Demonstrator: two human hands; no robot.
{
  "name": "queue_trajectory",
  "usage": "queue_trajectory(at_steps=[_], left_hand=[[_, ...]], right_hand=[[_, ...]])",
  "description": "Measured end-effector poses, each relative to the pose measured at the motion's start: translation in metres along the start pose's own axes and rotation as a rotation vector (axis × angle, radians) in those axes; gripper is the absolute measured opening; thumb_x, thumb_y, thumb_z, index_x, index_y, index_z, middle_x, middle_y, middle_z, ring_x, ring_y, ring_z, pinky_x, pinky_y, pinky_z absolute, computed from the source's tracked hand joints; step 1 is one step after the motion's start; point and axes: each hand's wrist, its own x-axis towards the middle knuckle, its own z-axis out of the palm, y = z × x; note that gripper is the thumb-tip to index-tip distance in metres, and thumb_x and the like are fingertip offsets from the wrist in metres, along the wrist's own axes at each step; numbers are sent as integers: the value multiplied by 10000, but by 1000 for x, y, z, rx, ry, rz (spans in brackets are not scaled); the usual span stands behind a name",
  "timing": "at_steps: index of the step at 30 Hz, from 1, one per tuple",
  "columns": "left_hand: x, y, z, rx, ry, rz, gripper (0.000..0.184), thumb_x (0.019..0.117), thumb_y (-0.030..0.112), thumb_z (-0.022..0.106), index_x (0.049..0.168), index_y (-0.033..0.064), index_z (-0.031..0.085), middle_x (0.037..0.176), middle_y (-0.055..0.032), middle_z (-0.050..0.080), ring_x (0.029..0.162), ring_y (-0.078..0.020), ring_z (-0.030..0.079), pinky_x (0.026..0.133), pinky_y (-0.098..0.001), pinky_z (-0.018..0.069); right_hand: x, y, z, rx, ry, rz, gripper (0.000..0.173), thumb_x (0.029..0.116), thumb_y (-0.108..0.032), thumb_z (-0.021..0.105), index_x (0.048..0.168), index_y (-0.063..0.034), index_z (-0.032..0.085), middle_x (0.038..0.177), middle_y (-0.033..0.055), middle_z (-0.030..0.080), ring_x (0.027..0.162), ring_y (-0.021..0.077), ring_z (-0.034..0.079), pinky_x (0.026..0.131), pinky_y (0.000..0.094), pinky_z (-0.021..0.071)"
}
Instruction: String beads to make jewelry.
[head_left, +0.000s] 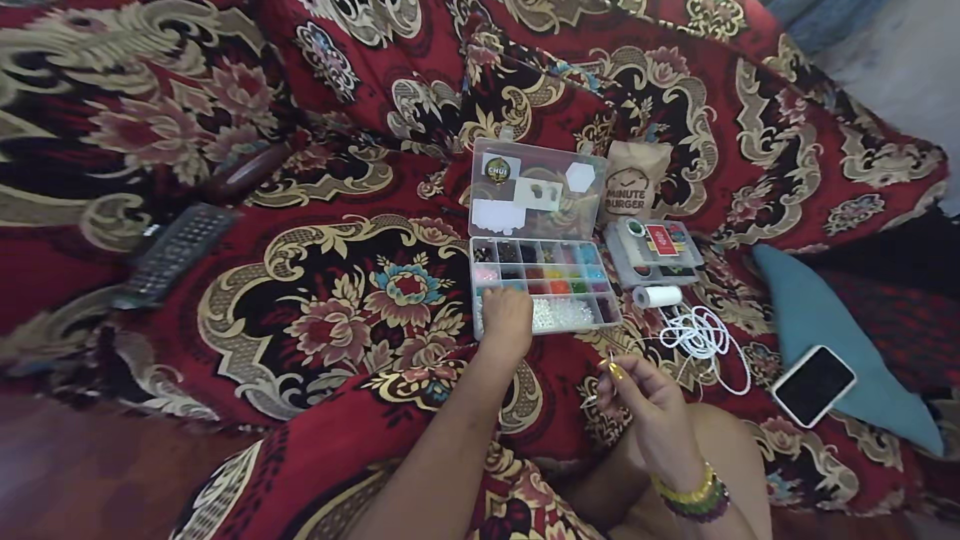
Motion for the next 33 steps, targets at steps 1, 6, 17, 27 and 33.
queue_trajectory(at_steps=[1, 6, 17, 27, 33], left_hand=[[0, 0, -1, 11, -5, -7, 250, 949, -54, 554, 1176, -83, 654, 1271, -250, 630, 1255, -412, 560, 1058, -584, 387], [-2, -8, -6, -304, 71, 93, 225, 980, 98, 646, 1162, -24, 698, 1187, -232, 680, 1167, -392, 626, 1038, -579, 437], [-5, 5, 18, -1442, -535, 539, 156, 994, 23, 579, 948, 107, 703, 839, 72, 724, 758, -18, 671, 733, -207, 558], [-6, 7, 18, -1406, -581, 527, 188, 1013, 33, 554, 909, 108, 690, 836, 59, 744, 759, -27, 700, 746, -220, 583], [-5, 6, 18, -1391, -572, 525, 165, 999, 28, 585, 923, 97, 715, 835, 54, 745, 756, -31, 698, 737, -219, 580]], right_hand=[[0, 0, 0, 4, 1, 1, 179, 1011, -58, 527, 1055, -3, 692, 778, 22, 718, 626, 86, 683, 576, 226, 595], [0, -1, 0, -5, 35, 11, 172, 1002, -53, 544, 1040, -2, 705, 744, 5, 707, 581, 63, 656, 538, 212, 577], [-2, -2, 0, 63, 27, -18, 145, 994, -58, 569, 986, -20, 708, 780, 38, 743, 574, 69, 670, 528, 209, 576], [-2, -2, 1, 43, 6, -21, 130, 978, -49, 574, 922, -38, 691, 875, 65, 769, 601, 74, 689, 543, 208, 582], [-1, -4, 2, 25, -3, 0, 134, 971, -50, 573, 911, -35, 691, 876, 65, 767, 610, 84, 696, 545, 216, 587]])
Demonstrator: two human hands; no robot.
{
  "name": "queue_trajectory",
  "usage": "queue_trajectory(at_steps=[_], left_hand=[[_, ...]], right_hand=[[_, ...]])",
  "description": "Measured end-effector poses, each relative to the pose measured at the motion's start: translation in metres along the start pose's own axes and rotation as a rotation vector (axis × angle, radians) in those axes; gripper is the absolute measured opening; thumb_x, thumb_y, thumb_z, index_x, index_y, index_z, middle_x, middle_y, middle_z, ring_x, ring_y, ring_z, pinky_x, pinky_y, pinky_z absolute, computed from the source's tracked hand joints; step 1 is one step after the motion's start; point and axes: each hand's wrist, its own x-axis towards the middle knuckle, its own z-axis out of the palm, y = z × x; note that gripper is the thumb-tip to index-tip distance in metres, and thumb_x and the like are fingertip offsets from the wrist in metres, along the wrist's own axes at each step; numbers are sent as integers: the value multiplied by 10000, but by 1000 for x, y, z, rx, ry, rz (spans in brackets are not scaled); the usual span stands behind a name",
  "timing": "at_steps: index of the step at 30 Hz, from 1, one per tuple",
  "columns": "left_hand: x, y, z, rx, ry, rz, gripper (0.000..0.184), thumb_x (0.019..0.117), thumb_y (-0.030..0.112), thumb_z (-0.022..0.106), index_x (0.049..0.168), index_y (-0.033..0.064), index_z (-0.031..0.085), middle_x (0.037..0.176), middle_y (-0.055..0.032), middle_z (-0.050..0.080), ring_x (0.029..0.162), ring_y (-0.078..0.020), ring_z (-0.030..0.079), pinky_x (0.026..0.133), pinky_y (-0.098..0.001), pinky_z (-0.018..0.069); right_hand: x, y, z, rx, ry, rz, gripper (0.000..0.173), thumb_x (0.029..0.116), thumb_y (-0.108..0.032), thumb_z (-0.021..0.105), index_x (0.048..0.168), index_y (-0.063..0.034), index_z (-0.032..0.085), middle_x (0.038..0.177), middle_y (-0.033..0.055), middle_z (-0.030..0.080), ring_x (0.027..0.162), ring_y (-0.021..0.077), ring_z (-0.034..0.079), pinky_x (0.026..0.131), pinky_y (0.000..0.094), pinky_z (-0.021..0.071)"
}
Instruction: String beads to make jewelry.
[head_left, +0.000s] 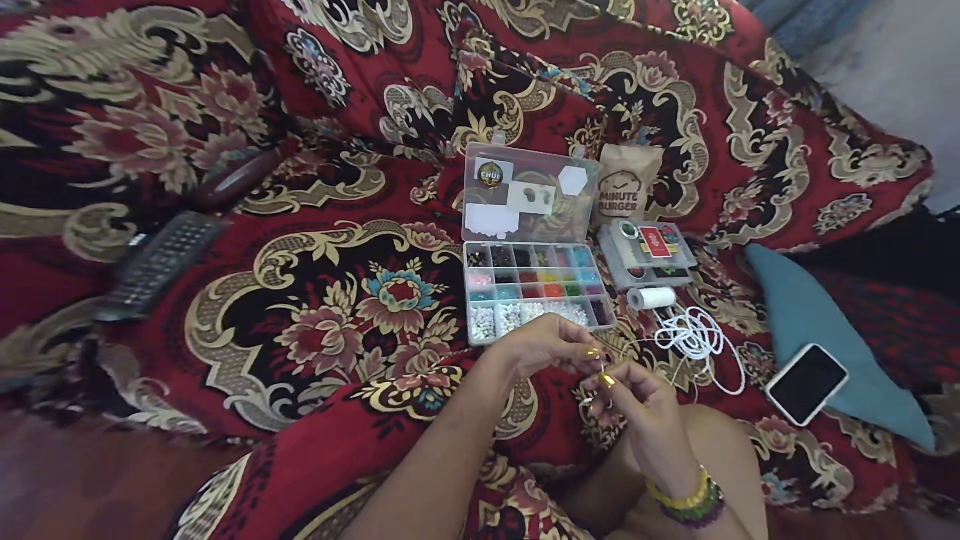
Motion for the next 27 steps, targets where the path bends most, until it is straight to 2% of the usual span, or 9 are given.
queue_trajectory(at_steps=[27], left_hand=[[0, -1, -3, 112, -16, 25, 101, 952, 33, 651, 912, 92, 722, 792, 75, 722, 715, -13, 664, 705, -203, 551]], right_hand=[[0, 3, 0, -27, -10, 20, 136, 970, -54, 576, 897, -34, 688, 837, 54, 763, 601, 74, 686, 536, 209, 574]])
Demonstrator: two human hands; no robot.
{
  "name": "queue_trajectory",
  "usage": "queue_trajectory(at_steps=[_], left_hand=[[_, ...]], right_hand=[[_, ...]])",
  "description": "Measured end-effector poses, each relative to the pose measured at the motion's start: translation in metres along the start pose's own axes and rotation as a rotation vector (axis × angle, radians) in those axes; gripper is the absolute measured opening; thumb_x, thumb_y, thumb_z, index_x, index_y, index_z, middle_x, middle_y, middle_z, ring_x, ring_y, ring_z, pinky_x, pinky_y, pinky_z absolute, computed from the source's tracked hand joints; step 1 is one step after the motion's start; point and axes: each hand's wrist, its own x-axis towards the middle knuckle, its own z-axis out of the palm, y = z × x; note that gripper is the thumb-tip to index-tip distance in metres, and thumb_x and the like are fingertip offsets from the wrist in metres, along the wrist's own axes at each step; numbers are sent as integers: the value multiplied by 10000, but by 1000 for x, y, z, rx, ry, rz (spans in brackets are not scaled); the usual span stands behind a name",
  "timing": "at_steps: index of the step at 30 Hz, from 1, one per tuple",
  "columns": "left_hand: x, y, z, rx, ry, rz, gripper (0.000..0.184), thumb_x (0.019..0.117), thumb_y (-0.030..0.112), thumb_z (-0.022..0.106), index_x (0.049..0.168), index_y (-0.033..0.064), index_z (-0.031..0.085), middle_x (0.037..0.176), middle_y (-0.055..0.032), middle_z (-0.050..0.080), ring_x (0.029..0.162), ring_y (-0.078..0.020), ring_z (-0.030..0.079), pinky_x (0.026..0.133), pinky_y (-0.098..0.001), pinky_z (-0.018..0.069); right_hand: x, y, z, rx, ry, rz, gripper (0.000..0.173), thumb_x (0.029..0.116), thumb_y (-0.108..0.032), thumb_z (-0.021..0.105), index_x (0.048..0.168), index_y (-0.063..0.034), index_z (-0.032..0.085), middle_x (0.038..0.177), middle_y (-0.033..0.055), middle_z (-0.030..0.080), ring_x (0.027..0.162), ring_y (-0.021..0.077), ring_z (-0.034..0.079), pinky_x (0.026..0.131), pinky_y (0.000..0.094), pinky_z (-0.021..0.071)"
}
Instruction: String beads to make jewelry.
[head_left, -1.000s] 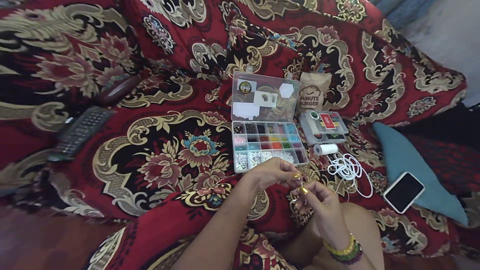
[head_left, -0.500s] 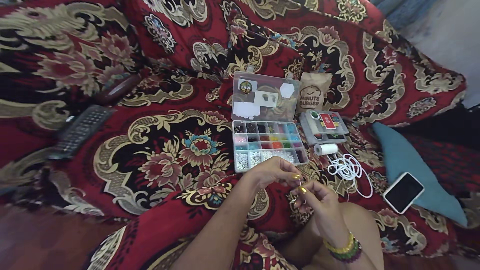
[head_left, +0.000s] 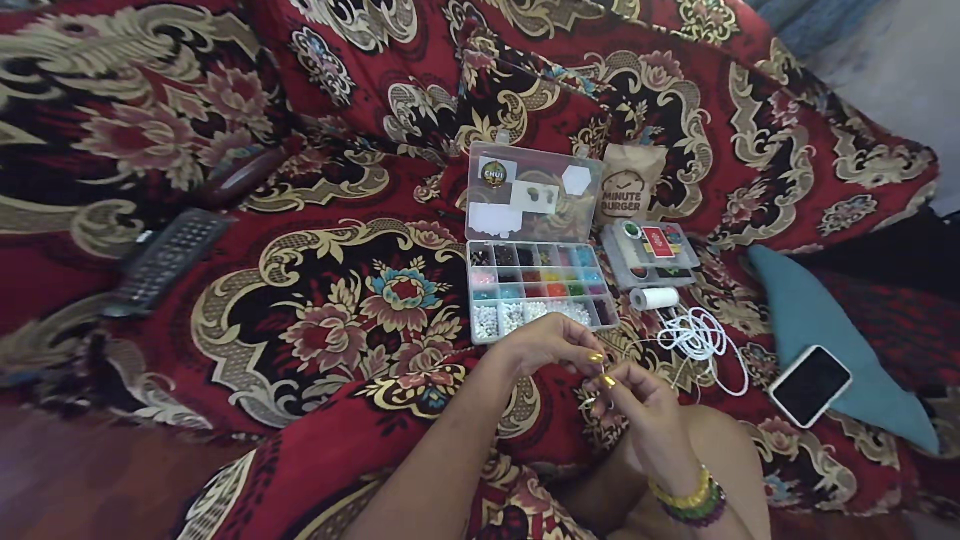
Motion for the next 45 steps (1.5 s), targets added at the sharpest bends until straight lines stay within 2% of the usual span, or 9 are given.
queue_trajectory(at_steps=[13, 18, 22, 26, 29, 32, 36, 39, 45], left_hand=[[-1, 0, -1, 47, -30, 83, 95, 927, 52, 662, 916, 97, 745, 796, 92, 718, 718, 7, 645, 697, -191, 532], [0, -1, -2, 102, -19, 152, 93, 936, 67, 657, 944, 79, 749, 884, 85, 711, 785, 10, 636, 730, -195, 528], [-1, 1, 0, 85, 10, 144, 70, 924, 31, 664, 928, 81, 713, 836, 94, 696, 748, 10, 632, 711, -193, 529], [-1, 1, 0, 87, 19, 154, 66, 933, 31, 655, 935, 70, 708, 828, 89, 695, 748, 6, 641, 720, -194, 540], [-1, 1, -1, 96, 13, 151, 67, 929, 18, 660, 933, 64, 708, 847, 82, 695, 775, -1, 649, 745, -201, 547], [-1, 1, -1, 106, -10, 159, 74, 927, 5, 658, 927, 58, 709, 847, 77, 694, 785, -6, 650, 758, -208, 553], [-1, 2, 0, 135, 14, 158, 59, 935, 38, 662, 933, 65, 713, 844, 89, 689, 769, 10, 632, 734, -198, 533], [-2, 4, 2, 135, 97, 119, 102, 992, 72, 613, 1010, 33, 706, 871, 62, 683, 751, -4, 627, 724, -201, 536], [0, 2, 4, 115, 103, 73, 91, 973, 76, 648, 923, 47, 718, 794, 70, 692, 717, -12, 641, 704, -209, 541]], right_hand=[[0, 2, 1, 14, 31, 16, 137, 994, -71, 581, 946, -18, 698, 840, 51, 763, 591, 73, 684, 533, 211, 581], [0, 3, 1, 24, 33, 15, 158, 1009, -88, 571, 1055, 4, 691, 847, 53, 760, 582, 69, 676, 518, 207, 572], [-1, 3, 2, 35, 16, 31, 153, 1010, -58, 535, 1055, -9, 673, 882, 56, 767, 583, 66, 678, 513, 205, 568], [-2, 2, -1, -18, -66, 61, 220, 966, -41, 502, 1140, 7, 628, 1007, 56, 751, 701, 120, 728, 576, 258, 617], [-1, 5, -4, 4, -90, 80, 288, 970, -105, 459, 1183, -11, 629, 1086, 65, 753, 816, 132, 745, 556, 255, 597], [-1, 7, -4, 65, -58, 99, 238, 1027, -130, 468, 1108, -32, 669, 1008, 68, 772, 807, 109, 745, 549, 223, 579], [-1, 4, -1, 81, -5, 98, 184, 1014, -78, 515, 1024, -33, 693, 847, 36, 759, 675, 73, 708, 539, 206, 568], [0, 5, 0, 35, 32, 41, 178, 1011, -67, 524, 1032, -22, 695, 821, 35, 750, 638, 76, 695, 524, 207, 566], [2, 4, 0, -16, 87, 30, 156, 993, -73, 562, 1008, 1, 699, 794, 53, 744, 623, 98, 697, 528, 229, 580]])
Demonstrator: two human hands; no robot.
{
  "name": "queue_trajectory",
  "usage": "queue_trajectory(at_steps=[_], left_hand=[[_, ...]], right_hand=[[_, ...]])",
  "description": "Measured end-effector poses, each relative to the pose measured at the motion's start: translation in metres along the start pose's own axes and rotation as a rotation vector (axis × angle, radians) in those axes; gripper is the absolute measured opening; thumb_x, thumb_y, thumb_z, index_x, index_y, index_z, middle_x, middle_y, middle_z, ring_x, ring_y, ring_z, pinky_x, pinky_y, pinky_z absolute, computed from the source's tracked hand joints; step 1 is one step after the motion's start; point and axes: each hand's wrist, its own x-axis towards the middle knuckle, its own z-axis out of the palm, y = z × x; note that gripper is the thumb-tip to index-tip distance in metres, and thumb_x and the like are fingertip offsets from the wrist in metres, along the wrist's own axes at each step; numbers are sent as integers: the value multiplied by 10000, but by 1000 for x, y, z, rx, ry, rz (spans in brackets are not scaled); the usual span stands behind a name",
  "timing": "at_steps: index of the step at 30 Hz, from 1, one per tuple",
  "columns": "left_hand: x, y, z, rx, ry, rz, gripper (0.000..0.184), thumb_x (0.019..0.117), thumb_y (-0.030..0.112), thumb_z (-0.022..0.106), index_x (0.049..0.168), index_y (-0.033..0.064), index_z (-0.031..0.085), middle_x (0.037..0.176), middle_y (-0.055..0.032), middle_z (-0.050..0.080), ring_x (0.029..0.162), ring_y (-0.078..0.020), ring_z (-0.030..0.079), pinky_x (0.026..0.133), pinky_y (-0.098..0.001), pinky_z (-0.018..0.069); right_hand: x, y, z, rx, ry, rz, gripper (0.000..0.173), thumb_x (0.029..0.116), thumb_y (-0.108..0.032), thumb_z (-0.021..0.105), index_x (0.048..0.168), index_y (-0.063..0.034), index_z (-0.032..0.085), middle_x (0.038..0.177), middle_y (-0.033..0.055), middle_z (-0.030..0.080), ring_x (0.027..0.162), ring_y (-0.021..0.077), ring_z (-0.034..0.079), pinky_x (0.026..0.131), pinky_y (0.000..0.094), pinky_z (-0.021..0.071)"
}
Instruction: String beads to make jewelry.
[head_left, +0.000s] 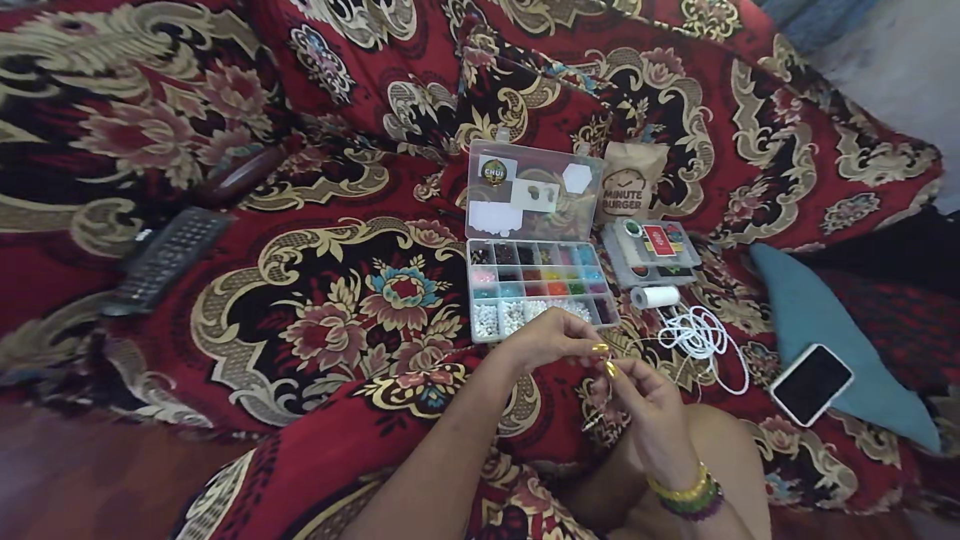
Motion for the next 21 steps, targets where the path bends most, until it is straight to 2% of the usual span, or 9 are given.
queue_trajectory(at_steps=[5, 11, 18, 21], left_hand=[[0, 0, 1, -14, -9, 1, 86, 967, 71, 649, 939, 54, 729, 802, 75, 695, 723, -5, 635, 703, -201, 534], [0, 1, 2, 11, -30, 12, 45, 909, 43, 710, 937, 71, 730, 822, 76, 705, 722, 1, 625, 675, -192, 511], [-1, 5, 4, -17, 1, 46, 48, 930, 25, 679, 925, 50, 720, 806, 69, 702, 730, -6, 645, 716, -203, 540], [-1, 4, 4, -4, 27, 75, 43, 922, 12, 681, 915, 41, 711, 797, 71, 691, 723, 0, 638, 716, -198, 541]], right_hand=[[0, -1, 0, -24, -9, 13, 160, 992, -70, 560, 987, 2, 704, 776, 44, 733, 614, 88, 685, 538, 222, 577], [1, -3, 2, -27, -14, 4, 147, 986, -64, 559, 951, -18, 695, 704, 1, 699, 558, 59, 652, 516, 207, 565], [1, -8, 2, -33, -5, 40, 167, 992, -59, 552, 1005, 11, 703, 746, 26, 724, 584, 85, 678, 540, 228, 589], [2, -7, 2, -43, -4, 32, 154, 988, -60, 549, 990, -2, 691, 736, 18, 716, 573, 76, 668, 531, 223, 582]])
